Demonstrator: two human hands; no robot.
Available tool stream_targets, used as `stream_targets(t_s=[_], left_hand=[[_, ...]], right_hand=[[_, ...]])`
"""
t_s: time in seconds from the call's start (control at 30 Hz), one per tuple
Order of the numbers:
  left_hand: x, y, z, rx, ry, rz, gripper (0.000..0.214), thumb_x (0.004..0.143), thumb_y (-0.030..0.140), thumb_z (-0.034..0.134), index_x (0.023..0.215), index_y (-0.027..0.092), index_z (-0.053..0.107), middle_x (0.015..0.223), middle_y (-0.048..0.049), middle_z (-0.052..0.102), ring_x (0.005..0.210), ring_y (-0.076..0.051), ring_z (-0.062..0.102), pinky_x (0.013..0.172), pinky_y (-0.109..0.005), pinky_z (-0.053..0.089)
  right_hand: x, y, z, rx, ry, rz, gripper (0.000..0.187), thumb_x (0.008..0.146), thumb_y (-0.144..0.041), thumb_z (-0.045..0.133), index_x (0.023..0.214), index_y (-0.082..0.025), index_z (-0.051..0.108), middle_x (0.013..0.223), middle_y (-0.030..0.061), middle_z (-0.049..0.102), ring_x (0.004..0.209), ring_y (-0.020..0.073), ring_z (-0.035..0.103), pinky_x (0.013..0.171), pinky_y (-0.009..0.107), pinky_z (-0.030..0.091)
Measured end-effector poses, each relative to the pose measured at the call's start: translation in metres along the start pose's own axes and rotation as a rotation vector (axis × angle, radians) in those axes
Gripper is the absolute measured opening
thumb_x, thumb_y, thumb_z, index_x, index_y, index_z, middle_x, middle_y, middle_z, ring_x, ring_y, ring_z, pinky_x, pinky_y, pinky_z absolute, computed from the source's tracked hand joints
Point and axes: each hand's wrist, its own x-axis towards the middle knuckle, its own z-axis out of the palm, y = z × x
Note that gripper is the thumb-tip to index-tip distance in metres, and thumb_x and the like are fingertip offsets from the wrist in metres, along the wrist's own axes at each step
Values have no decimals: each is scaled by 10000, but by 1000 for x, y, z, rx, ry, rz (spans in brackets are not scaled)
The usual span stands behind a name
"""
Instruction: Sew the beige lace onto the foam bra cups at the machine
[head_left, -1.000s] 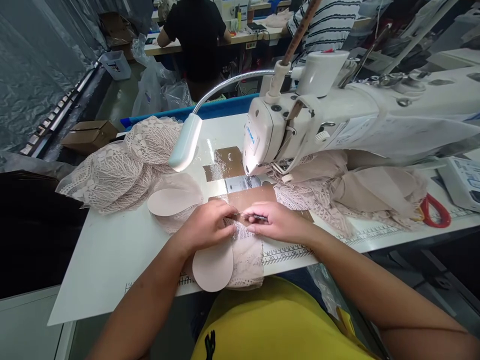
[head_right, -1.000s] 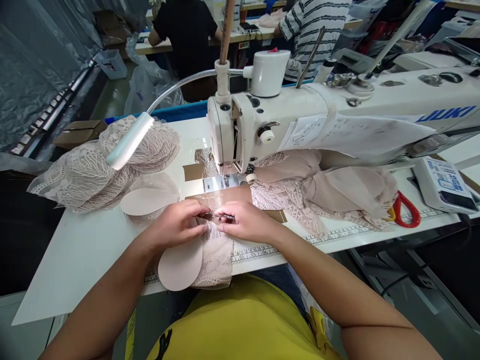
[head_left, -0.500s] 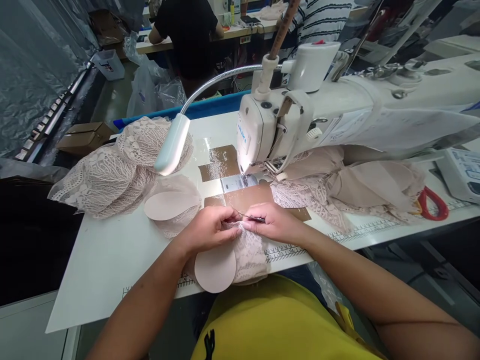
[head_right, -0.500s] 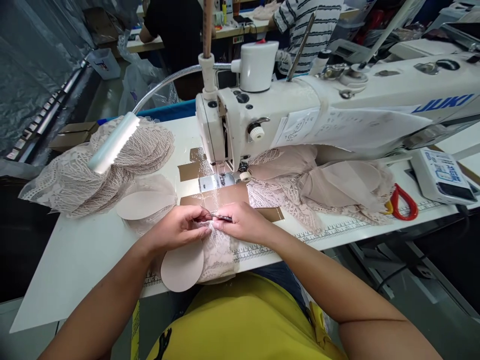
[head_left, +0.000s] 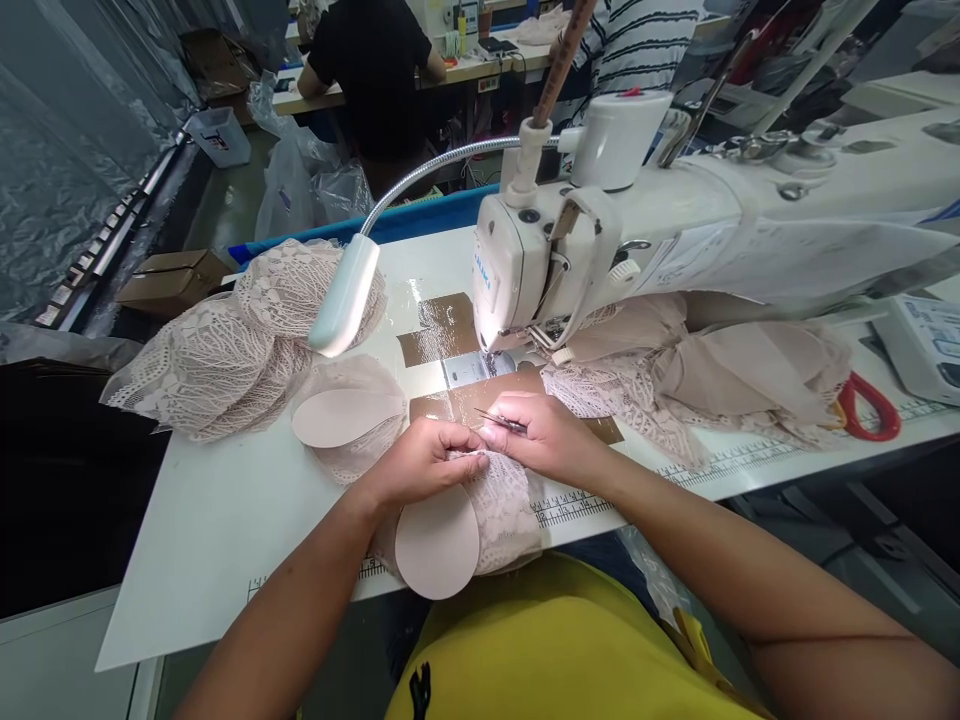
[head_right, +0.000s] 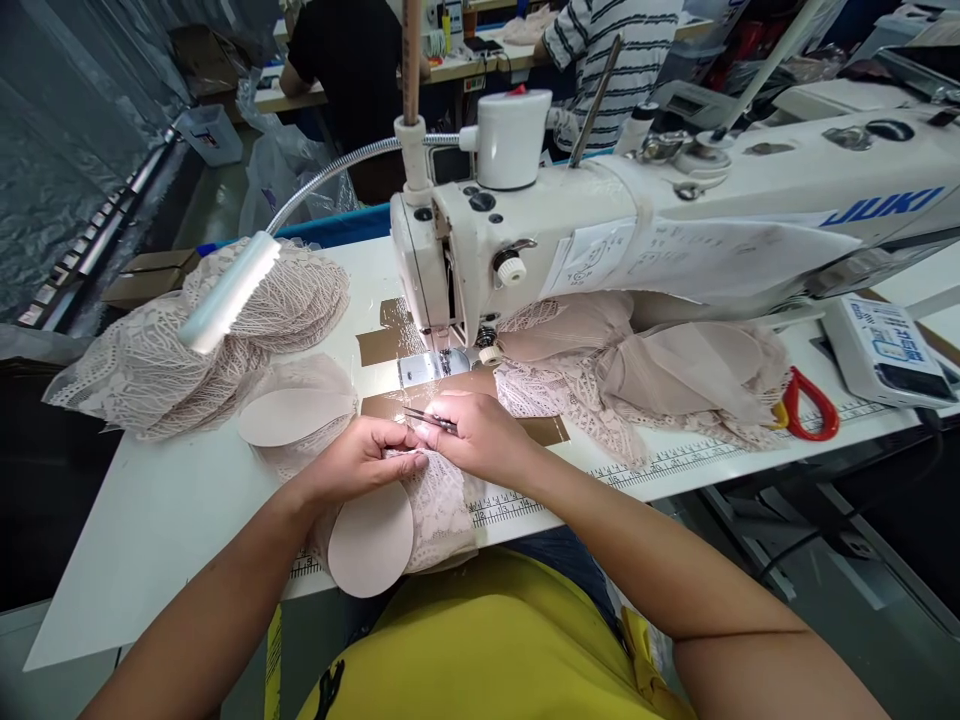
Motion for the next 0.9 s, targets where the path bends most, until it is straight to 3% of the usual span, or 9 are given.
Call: stream_targets(t_s=[0.1,0.27,0.37,0.47,0.6,0.7,0.8,0.9], left_hand=[[1,0,0,-9,18,55,230,831,320,576,697,137,613,678,0,513,662,-114,449,603,-222,356],[2,-1,1,-140,51,-14,291,834,358,583,672,117,586,597,31,384,575,-83,335,528,-219,267],[2,-2,1,-159,95,-14,309,835,352,585,638,116,561,582,34,388,561,-76,330,520,-213,260],[3,-3,2,-152,144,0,283,835,349,590,683,110,602,625,7,483,596,-91,406,550,-211,316],[4,-5,2,-231,188,2,248,832,346,603,790,103,635,739,-37,576,692,-121,489,639,-227,383],[5,-7,2,-286,207,-2,246,832,349,609,787,107,616,726,-24,559,673,-110,474,636,-223,377],[5,-9,0,-319,221,-9,248,835,353,604,760,118,584,697,-2,517,648,-99,443,624,-218,357],[5,-11,-1,-357,238,-25,245,846,353,587,748,131,551,682,15,480,631,-91,416,618,-215,339]], right_hand=[[2,0,5,8,-2,-17,304,865,-281,505,609,-194,365,610,-33,410,597,111,393,557,252,261],[5,-3,7,67,50,-8,283,878,-288,494,620,-188,436,620,-23,460,605,115,437,572,252,315],[1,-4,3,198,78,41,145,869,-332,532,854,-191,560,831,20,604,778,151,558,671,262,408],[-6,-4,-2,262,57,140,287,812,-393,614,1024,-214,544,989,41,622,893,181,584,686,265,445],[-12,-3,0,209,-62,227,167,817,-317,583,948,-216,557,808,-4,621,698,142,570,608,253,417],[-13,-4,2,167,-56,249,91,819,-282,564,864,-202,563,735,-16,599,637,130,540,593,251,400],[-13,-3,0,158,-30,234,164,828,-347,573,900,-201,560,808,0,622,706,147,567,641,261,420],[-16,1,-7,127,-45,216,294,894,-457,475,1038,-213,551,854,14,644,769,177,595,675,283,433]])
